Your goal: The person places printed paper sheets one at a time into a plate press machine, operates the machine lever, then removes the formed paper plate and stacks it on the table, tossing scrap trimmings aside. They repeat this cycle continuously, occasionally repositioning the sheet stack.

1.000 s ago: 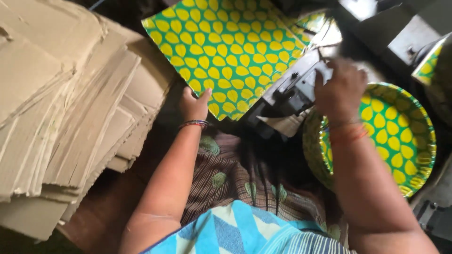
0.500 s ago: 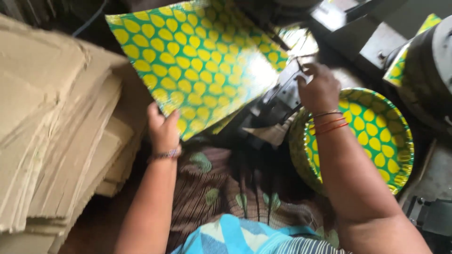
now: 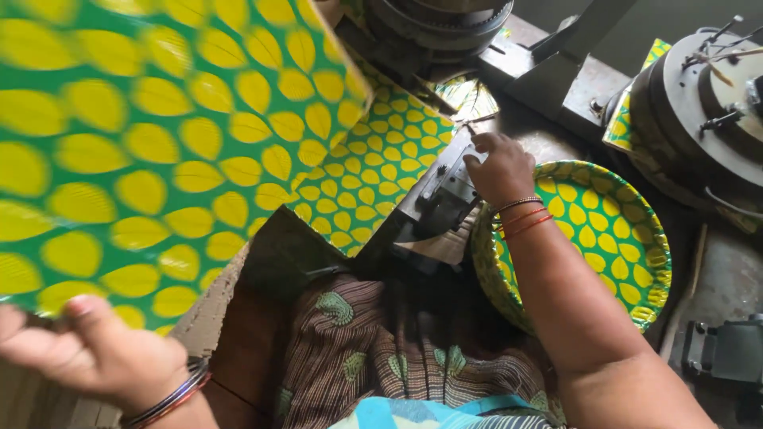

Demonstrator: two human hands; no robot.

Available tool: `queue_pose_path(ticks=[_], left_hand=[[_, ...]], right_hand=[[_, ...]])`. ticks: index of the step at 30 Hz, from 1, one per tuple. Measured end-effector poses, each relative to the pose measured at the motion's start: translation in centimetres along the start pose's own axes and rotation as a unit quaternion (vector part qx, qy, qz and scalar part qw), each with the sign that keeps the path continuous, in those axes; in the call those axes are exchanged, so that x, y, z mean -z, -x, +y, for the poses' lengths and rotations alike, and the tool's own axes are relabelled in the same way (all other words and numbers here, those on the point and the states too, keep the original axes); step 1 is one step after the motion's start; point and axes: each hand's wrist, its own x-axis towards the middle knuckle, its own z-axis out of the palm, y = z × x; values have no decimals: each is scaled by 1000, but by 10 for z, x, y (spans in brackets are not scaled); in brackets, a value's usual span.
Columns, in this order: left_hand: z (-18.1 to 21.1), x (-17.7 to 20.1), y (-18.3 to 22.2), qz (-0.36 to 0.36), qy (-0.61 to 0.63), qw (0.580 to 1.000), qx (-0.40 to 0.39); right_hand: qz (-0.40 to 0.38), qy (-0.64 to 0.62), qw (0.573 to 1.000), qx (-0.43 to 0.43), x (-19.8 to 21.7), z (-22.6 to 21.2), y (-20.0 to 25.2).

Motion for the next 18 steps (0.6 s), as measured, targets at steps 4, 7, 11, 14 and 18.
queue_pose_path(ticks=[4, 7, 11, 14, 18], left_hand=[[26, 3, -16, 56, 13, 996, 71], [49, 5, -28, -121, -170, 977, -35], [26, 15, -20, -15, 444, 824, 351], [-12, 34, -1, -93, 594, 711, 366], [15, 20, -16, -89, 592, 666, 444]], right_hand=[[2, 4, 1000, -4, 1, -1, 0], [-6, 7, 1000, -7, 2, -2, 0], [-14, 17, 1000, -8, 2, -1, -2], [-9, 12, 1000, -1, -1, 5, -1], [15, 18, 999, 26, -7, 12, -3]])
